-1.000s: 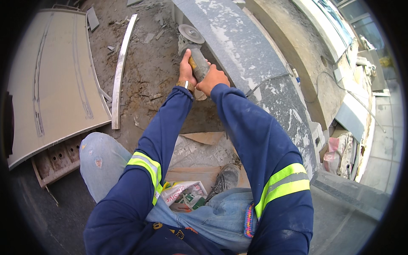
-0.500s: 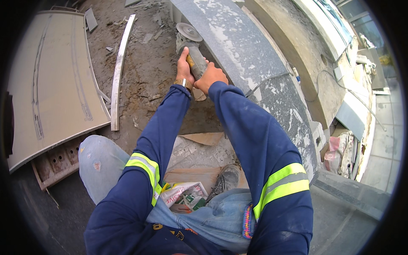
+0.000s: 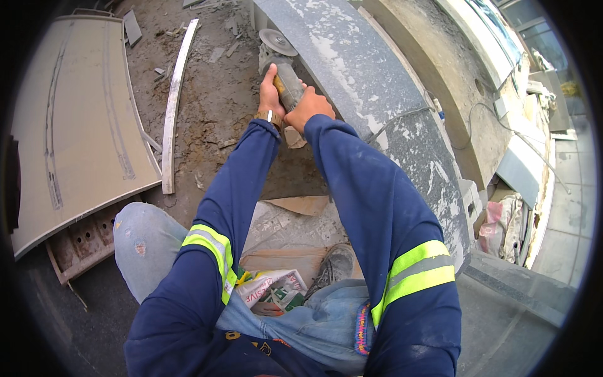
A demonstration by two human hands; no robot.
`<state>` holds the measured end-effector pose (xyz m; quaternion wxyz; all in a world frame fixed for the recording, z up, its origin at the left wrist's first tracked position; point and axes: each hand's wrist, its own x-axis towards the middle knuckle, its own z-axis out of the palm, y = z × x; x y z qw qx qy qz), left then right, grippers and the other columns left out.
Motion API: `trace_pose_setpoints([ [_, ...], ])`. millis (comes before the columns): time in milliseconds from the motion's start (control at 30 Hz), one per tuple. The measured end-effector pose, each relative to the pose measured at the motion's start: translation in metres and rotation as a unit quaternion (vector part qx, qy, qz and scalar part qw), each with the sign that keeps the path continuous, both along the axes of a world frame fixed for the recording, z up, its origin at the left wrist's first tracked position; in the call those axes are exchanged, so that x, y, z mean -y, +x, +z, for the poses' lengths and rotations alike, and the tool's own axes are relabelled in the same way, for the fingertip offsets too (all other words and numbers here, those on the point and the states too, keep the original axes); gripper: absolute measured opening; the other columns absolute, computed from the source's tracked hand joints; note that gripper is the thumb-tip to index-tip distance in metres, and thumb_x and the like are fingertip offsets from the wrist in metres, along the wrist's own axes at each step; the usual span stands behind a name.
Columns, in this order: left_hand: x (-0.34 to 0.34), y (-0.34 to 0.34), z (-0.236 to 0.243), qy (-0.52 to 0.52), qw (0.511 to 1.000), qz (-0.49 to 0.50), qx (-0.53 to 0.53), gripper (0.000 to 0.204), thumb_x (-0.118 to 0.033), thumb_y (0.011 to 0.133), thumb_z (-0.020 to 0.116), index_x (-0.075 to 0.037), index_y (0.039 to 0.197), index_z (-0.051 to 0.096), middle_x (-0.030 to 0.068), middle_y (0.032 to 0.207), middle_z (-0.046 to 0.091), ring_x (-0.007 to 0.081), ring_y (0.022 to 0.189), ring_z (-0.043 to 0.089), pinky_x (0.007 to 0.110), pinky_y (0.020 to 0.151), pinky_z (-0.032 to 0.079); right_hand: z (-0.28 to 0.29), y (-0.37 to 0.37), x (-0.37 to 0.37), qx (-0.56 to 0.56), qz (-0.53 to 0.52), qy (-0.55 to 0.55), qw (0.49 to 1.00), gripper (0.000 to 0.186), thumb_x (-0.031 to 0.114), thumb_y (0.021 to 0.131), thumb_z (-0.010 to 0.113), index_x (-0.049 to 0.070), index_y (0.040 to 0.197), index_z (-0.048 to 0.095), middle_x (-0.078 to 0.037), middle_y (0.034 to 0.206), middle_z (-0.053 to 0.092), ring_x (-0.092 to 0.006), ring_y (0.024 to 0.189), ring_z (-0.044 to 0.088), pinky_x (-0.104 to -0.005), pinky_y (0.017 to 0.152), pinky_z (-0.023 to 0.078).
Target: The person sits on the ground and uses an angle grinder to cut or grind a concrete slab. The person holds the tool with both hands and moves it along the edge of the slab, generating dust.
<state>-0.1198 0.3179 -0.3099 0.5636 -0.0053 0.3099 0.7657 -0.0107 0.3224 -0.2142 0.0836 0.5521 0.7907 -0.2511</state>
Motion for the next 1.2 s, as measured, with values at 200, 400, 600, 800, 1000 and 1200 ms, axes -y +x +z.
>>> trace_pose_setpoints([
  [200,-0.004,-0.003,0.0,0.0,1.0,-0.003,0.005,0.053,-0.052,0.096,0.052,-0.001,0.11,0.056,0.02,0.089,0.065,0.034,0.078,0.067,0.048,0.075,0.057,-0.002,-0.003,-0.003,-0.001,-0.004,0.003,1.0,0.088,0.04,0.066,0.083,0.004,0.138,0.046,-0.02,0.12,0.066,-0.0346,0.111,0.065,-0.0409,0.096,0.053],
  [400,-0.006,-0.007,-0.001,0.004,1.0,-0.004,0.006,0.052,-0.051,0.097,0.052,-0.001,0.111,0.056,0.0199,0.089,0.065,0.0338,0.077,0.066,0.048,0.074,0.057,0.001,-0.006,-0.003,-0.002,-0.003,0.007,1.0,0.089,0.04,0.067,0.082,0.005,0.14,0.045,-0.019,0.12,0.066,-0.0343,0.112,0.065,-0.0405,0.097,0.053],
  [600,-0.011,-0.01,-0.001,-0.006,1.0,-0.005,0.015,0.052,-0.051,0.096,0.053,-0.001,0.11,0.056,0.0202,0.088,0.065,0.0339,0.077,0.067,0.048,0.074,0.057,-0.004,-0.008,-0.009,-0.009,-0.012,0.005,1.0,0.092,0.04,0.066,0.082,0.005,0.142,0.044,-0.02,0.122,0.065,-0.0337,0.114,0.064,-0.0402,0.098,0.052],
  [800,-0.015,-0.012,-0.003,-0.01,1.0,-0.007,0.006,0.053,-0.052,0.096,0.054,0.0,0.109,0.057,0.02,0.088,0.065,0.0339,0.078,0.067,0.048,0.073,0.057,-0.003,-0.011,-0.011,0.001,-0.013,0.001,1.0,0.092,0.041,0.066,0.081,0.006,0.142,0.044,-0.02,0.124,0.064,-0.0338,0.115,0.063,-0.0403,0.099,0.051],
  [1000,-0.013,-0.011,0.0,-0.001,1.0,-0.011,0.009,0.052,-0.052,0.096,0.053,-0.001,0.105,0.057,0.019,0.087,0.065,0.0339,0.077,0.067,0.048,0.073,0.057,-0.006,-0.01,-0.013,-0.003,-0.007,0.007,1.0,0.092,0.042,0.066,0.082,0.006,0.142,0.044,-0.02,0.123,0.065,-0.0341,0.114,0.064,-0.0403,0.098,0.052],
  [1200,-0.005,-0.004,-0.002,0.004,1.0,-0.011,0.015,0.052,-0.052,0.096,0.053,-0.002,0.106,0.057,0.0187,0.086,0.065,0.0335,0.076,0.067,0.047,0.073,0.057,-0.004,-0.004,-0.005,-0.002,-0.005,-0.003,1.0,0.093,0.042,0.065,0.083,0.006,0.142,0.044,-0.019,0.121,0.065,-0.0341,0.113,0.064,-0.0405,0.097,0.052],
])
